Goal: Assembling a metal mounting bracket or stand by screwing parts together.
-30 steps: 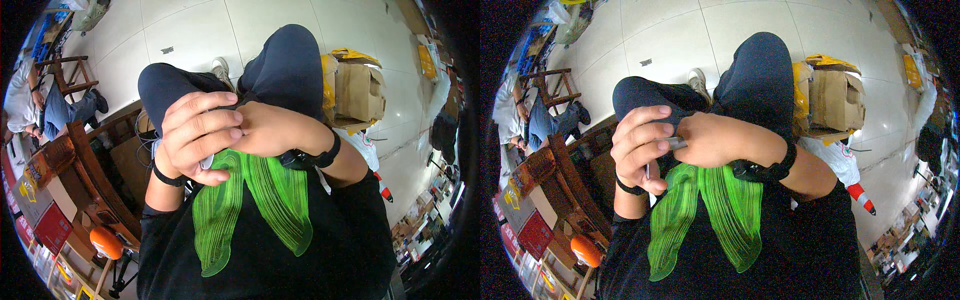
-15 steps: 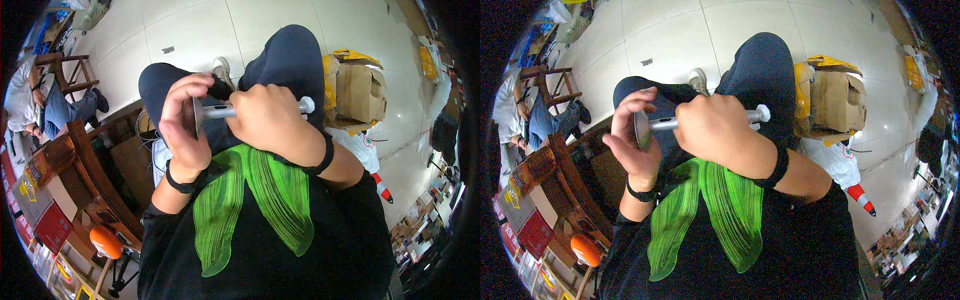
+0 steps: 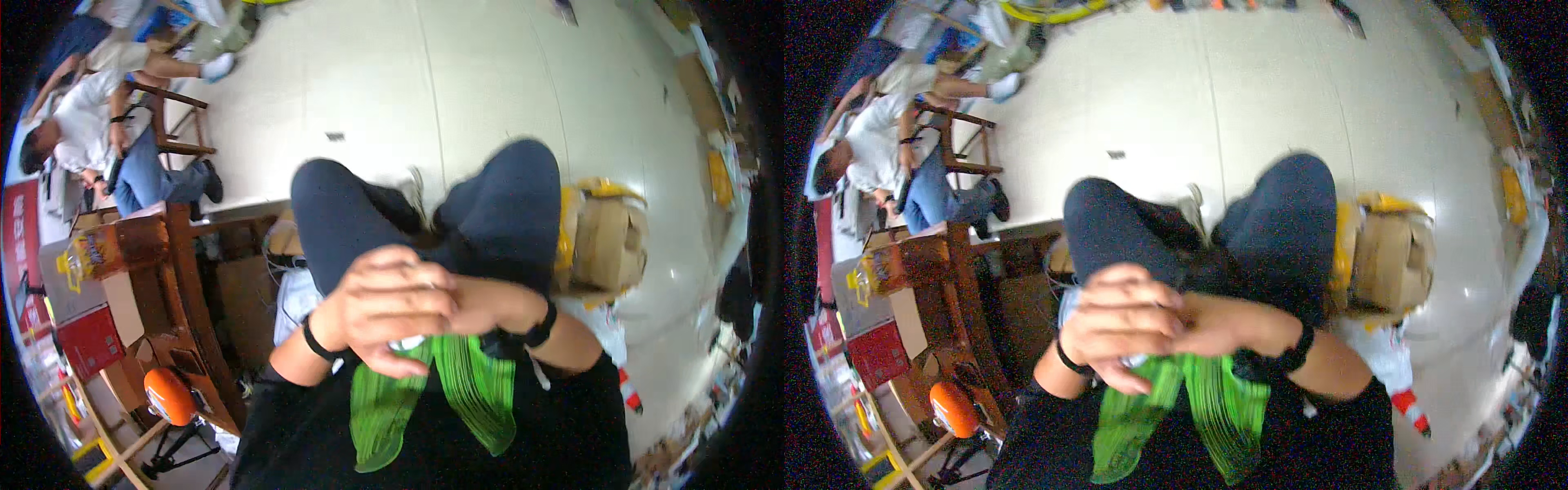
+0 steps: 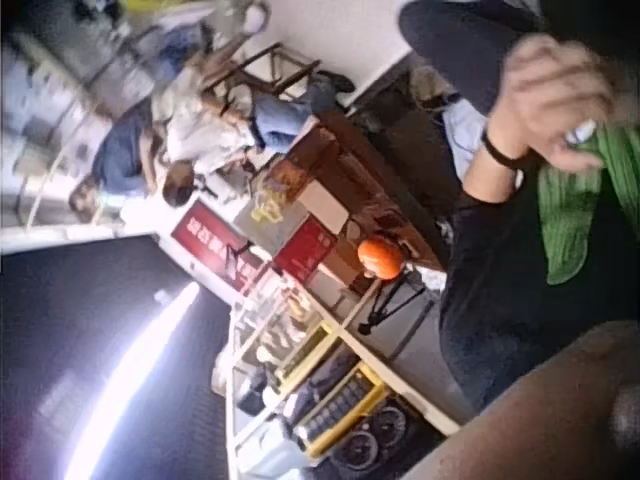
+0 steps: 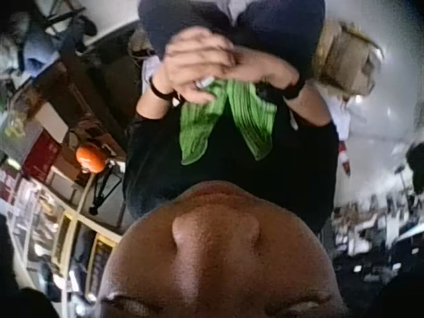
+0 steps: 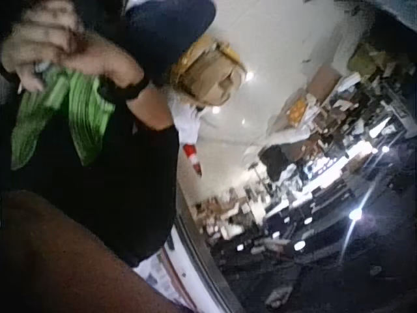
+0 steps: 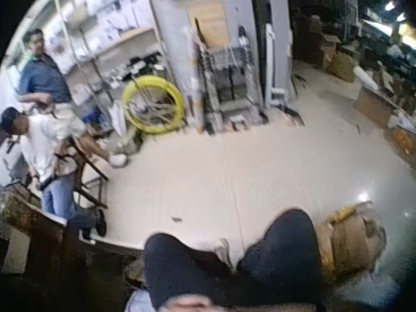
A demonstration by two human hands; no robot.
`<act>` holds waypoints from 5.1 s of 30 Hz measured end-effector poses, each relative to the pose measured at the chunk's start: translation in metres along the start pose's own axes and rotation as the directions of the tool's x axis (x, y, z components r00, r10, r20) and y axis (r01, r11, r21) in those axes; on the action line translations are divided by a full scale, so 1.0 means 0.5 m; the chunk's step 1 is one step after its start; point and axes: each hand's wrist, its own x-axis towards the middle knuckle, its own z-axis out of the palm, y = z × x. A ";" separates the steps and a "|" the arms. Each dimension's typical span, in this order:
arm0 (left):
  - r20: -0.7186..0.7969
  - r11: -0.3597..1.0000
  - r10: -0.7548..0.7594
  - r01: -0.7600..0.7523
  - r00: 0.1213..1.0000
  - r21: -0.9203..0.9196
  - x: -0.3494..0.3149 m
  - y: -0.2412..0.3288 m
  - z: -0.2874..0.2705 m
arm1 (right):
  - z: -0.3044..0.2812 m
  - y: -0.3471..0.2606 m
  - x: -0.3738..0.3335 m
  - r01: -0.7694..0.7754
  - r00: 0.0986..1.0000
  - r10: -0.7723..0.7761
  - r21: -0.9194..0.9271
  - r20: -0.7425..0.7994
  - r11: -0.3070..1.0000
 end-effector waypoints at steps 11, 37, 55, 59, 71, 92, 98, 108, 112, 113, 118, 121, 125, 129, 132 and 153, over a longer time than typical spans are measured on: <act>-0.121 0.992 -0.048 0.061 0.991 0.108 -0.006 -0.016 0.021 | -0.045 -0.052 -0.008 -0.436 0.899 0.374 -0.406 -0.225 0.803; -0.615 0.676 -0.736 0.255 0.283 -0.692 -0.047 -0.049 0.045 | -0.109 -0.144 -0.080 -0.583 0.548 -0.137 -0.495 -0.825 0.644; -0.409 0.934 0.096 0.060 0.908 0.352 -0.120 -0.086 0.054 | -0.147 0.004 -0.112 -0.703 0.468 -0.318 -0.566 -0.824 0.431; -0.672 0.941 -0.323 0.304 0.667 -0.151 -0.112 -0.119 0.077 | -0.145 -0.050 -0.076 -0.681 0.454 -0.375 -0.586 -0.808 0.440; -0.177 0.746 0.420 -0.227 0.890 0.627 -0.054 -0.063 0.012 | -0.204 0.023 -0.081 -0.720 0.293 0.096 -0.153 -0.951 0.677; -0.263 0.859 0.223 -0.062 0.939 0.508 -0.088 -0.090 0.023 | -0.199 0.007 -0.099 -0.745 0.360 0.315 -0.067 -0.878 0.663; -0.631 0.903 -0.395 0.407 0.667 -0.135 -0.091 -0.126 0.034 | -0.159 -0.056 -0.087 -0.500 0.566 -0.369 -0.663 -0.737 0.557; -0.471 0.681 -0.727 0.444 0.499 -0.582 -0.086 -0.107 0.070 | -0.157 -0.040 -0.096 -0.517 0.522 -0.522 -0.737 -0.675 0.436; -0.612 0.873 -0.471 0.436 0.635 -0.219 -0.103 -0.100 0.072 | -0.149 -0.038 -0.084 -0.545 0.484 -0.453 -0.663 -0.749 0.513; -0.619 0.919 -0.343 0.390 0.707 -0.063 -0.104 -0.095 0.069 | -0.149 -0.039 -0.085 -0.538 0.491 -0.440 -0.659 -0.752 0.526; -0.511 0.944 0.015 0.157 0.859 0.291 -0.115 -0.094 0.057 | -0.144 -0.060 -0.069 -0.511 0.464 -0.410 -0.616 -0.785 0.600; -0.419 0.904 0.157 0.040 0.894 0.426 -0.120 -0.090 0.052 | -0.151 -0.035 -0.072 -0.476 0.430 -0.270 -0.470 -0.862 0.743; -0.178 0.768 0.328 -0.152 0.928 0.622 -0.105 -0.073 0.038 | -0.175 0.021 -0.085 -0.434 0.383 0.150 -0.033 -0.912 0.901; -0.137 0.750 0.326 -0.168 0.936 0.640 -0.106 -0.074 0.032 | -0.182 0.037 -0.103 -0.456 0.358 0.402 0.218 -0.843 0.863; -0.289 0.838 0.263 -0.070 0.920 0.541 -0.114 -0.086 0.049 | -0.162 0.004 -0.083 -0.630 0.275 0.164 -0.049 -0.947 0.775; 0.140 -0.085 -0.971 0.267 0.194 -0.960 -0.112 -0.127 0.069 | -0.164 -0.043 -0.116 -0.364 0.592 -0.720 -0.917 -0.362 0.161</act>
